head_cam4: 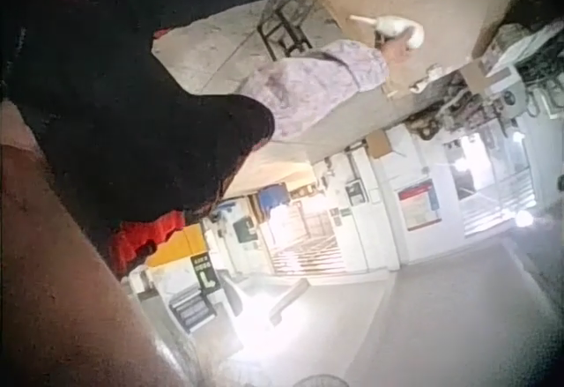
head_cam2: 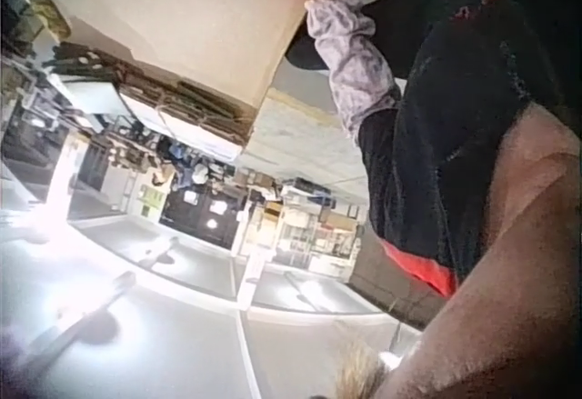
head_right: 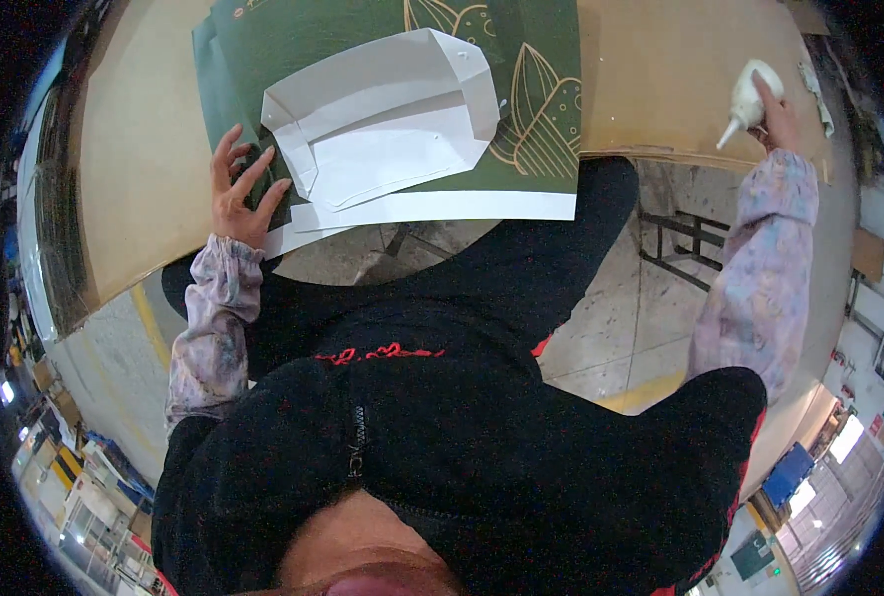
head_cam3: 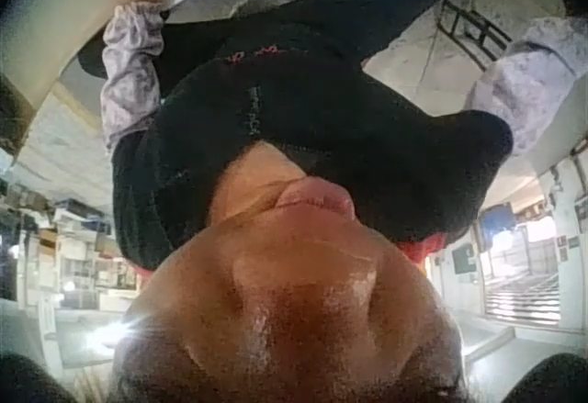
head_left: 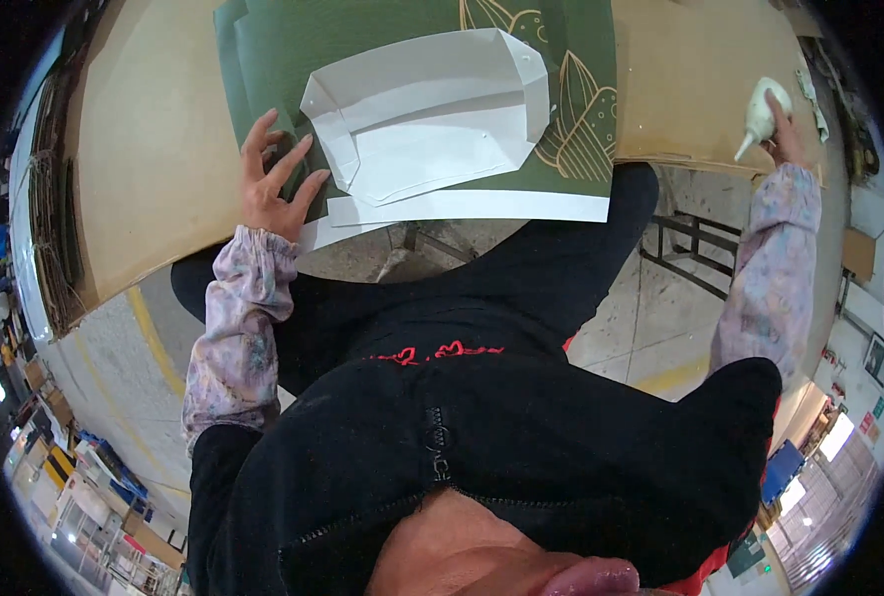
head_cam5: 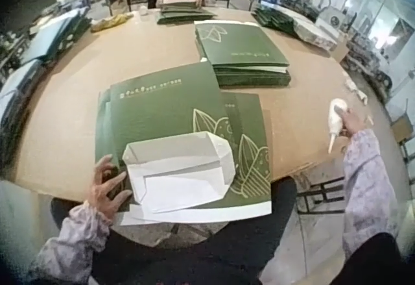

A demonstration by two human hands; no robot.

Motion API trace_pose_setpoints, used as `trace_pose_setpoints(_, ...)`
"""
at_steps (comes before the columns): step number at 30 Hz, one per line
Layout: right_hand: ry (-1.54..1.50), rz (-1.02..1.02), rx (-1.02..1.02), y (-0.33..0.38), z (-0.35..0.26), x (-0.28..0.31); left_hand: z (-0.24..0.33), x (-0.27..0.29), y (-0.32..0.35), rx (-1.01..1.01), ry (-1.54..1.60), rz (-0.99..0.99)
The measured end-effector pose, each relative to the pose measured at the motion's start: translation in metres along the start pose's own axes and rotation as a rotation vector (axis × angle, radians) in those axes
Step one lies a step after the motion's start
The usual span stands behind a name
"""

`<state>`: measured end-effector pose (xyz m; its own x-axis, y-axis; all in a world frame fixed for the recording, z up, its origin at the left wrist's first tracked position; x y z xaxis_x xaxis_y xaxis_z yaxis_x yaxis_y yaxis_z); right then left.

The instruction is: Folding and applying glue to cardboard folders or boxes in a factory setting.

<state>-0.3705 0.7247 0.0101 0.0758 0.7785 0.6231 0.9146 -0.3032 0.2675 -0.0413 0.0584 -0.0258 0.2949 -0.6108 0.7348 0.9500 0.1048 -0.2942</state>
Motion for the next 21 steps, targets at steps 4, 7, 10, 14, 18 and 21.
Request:
trace_pose_setpoints(4, 0.668, 0.046, 0.182, -0.023, -0.008, -0.014, -0.001, 0.003, 0.0, -0.031, -0.062, -0.043)
trace_pose_setpoints(7, 1.079, 0.066, 0.328, -0.044, 0.003, -0.01, -0.001, -0.005, -0.005, -0.095, -0.093, -0.064)
trace_pose_setpoints(10, 1.155, 0.01, 0.353, -0.042, 0.016, -0.04, 0.001, 0.0, -0.003, -0.113, -0.109, -0.056)
trace_pose_setpoints(14, 1.088, -0.067, 0.301, -0.038, 0.026, -0.047, 0.002, 0.0, -0.004, -0.108, -0.072, -0.061)
trace_pose_setpoints(18, 0.949, -0.097, 0.247, -0.05, 0.04, -0.041, 0.002, 0.002, -0.004, -0.082, -0.086, -0.064)
trace_pose_setpoints(21, 0.928, -0.139, 0.226, -0.064, 0.045, -0.029, 0.0, 0.0, -0.005, -0.084, -0.067, -0.053)
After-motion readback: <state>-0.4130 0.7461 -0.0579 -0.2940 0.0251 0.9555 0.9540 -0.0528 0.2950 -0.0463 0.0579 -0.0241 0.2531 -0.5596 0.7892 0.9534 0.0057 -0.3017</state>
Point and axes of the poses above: each hand's wrist, its own y-axis away from the middle knuckle, its own x-axis out of the back of the hand, z = x × y, the point moved 8 cm from there along -y, towards the middle knuckle, and after that the axes turned 1 degree about y, right-handed, at the moved point
